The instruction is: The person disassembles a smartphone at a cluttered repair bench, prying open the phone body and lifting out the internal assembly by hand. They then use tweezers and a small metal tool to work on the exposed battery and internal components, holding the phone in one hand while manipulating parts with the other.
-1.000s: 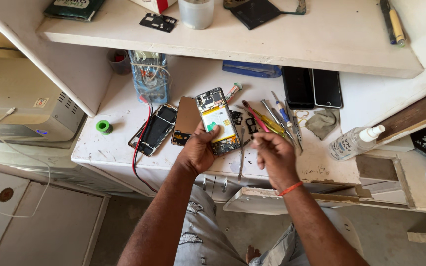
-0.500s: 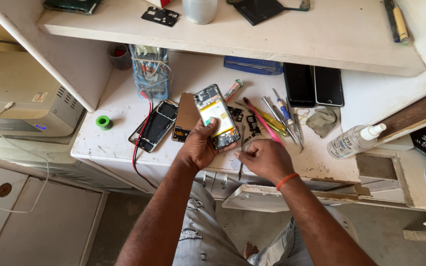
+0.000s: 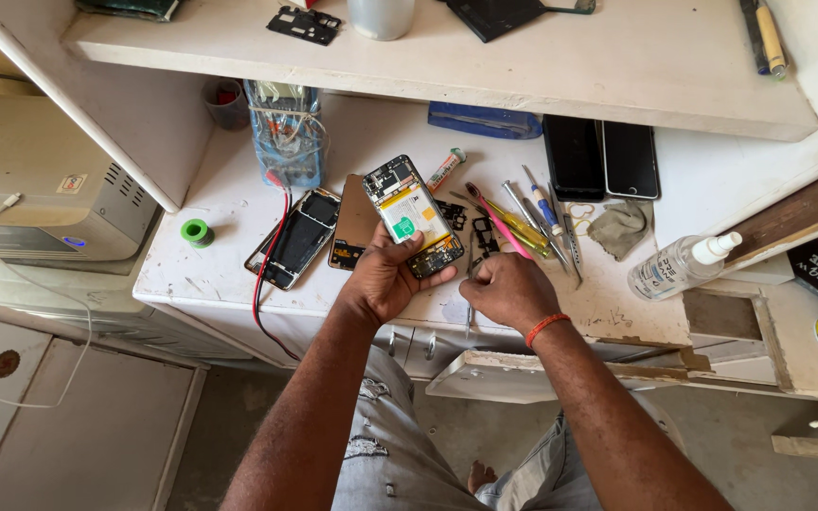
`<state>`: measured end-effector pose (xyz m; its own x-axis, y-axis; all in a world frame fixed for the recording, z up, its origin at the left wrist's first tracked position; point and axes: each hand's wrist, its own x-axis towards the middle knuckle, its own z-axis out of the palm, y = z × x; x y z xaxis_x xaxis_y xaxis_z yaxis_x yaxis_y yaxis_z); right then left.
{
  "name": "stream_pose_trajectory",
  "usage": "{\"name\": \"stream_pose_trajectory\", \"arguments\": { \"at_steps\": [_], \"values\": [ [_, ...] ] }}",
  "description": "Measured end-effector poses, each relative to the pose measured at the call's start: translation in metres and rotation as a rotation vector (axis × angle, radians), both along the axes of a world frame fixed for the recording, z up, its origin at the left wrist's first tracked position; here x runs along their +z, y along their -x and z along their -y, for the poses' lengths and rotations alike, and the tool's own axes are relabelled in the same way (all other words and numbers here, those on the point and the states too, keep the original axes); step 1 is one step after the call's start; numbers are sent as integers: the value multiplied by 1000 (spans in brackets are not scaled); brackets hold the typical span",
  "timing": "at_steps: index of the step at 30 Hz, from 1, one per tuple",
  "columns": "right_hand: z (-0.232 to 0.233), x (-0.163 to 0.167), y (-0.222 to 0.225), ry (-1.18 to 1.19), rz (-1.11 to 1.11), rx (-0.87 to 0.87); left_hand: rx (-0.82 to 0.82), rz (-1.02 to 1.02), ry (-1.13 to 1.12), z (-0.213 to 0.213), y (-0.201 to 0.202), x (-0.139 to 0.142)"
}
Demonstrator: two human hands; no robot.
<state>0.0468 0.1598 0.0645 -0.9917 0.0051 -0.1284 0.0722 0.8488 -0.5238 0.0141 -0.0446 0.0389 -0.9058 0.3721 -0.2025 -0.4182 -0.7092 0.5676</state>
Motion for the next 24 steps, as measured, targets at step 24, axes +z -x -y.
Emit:
{"name": "stream_pose_trajectory", "arguments": {
  "at_steps": [24],
  "values": [
    [-12,-27,1,887,-617,125,8,-3,-1,1,-1,4]
  ]
}}
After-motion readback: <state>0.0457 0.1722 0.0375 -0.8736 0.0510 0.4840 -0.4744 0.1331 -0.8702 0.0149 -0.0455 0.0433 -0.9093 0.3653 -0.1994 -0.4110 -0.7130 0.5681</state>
